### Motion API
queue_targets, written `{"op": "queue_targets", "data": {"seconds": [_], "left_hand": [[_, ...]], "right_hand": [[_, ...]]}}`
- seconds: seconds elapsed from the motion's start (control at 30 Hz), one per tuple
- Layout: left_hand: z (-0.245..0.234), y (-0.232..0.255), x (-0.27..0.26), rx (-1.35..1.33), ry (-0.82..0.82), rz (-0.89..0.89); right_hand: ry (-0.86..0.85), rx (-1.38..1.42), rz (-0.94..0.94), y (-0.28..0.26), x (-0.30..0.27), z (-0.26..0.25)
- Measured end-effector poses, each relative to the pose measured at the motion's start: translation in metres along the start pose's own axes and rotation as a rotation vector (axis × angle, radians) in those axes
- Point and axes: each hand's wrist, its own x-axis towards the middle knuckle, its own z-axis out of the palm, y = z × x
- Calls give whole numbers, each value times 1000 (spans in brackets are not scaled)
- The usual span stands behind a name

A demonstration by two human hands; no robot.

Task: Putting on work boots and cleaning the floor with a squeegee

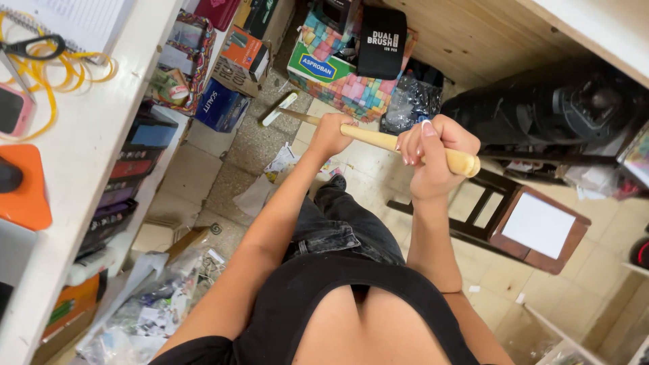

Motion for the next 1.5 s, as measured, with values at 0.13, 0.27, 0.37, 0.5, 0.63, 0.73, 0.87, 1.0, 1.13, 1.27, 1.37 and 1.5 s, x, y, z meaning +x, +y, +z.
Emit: {"op": "queue_targets", "data": {"seconds": [0.13,0.27,0.37,0.5,0.63,0.73,0.87,1.0,1.13,1.27,1.37,1.5], "left_hand": [[7,1,1,-45,81,-85],[6,18,-12,29,133,-115],[20,16,-13,45,164,-142],[13,42,-25,39,148,-177],[13,51,-23,49,141,-201],[9,56,-14,45,154,-180],[-3,45,4,8,241,-44],[-19,19,22,-48,285,15],[-7,-12,33,-92,149,12],[-29,31,16,-63,60,-86],[-40,37,14,-56,108,-141],[-60,46,24,-130,220,-129]], "right_hand": [[-60,7,29,-1,9,-7],[-110,25,52,6,16,-23],[-134,70,65,17,20,-44],[-130,91,86,9,20,-53],[-116,85,49,-10,22,-51],[-95,106,21,-18,24,-51],[-93,115,-38,-7,23,-35],[-107,99,-72,24,23,-4],[-95,28,-8,18,33,11],[-110,-16,-2,5,49,18],[-162,59,-32,9,67,24],[-141,120,-60,8,79,49]]}}
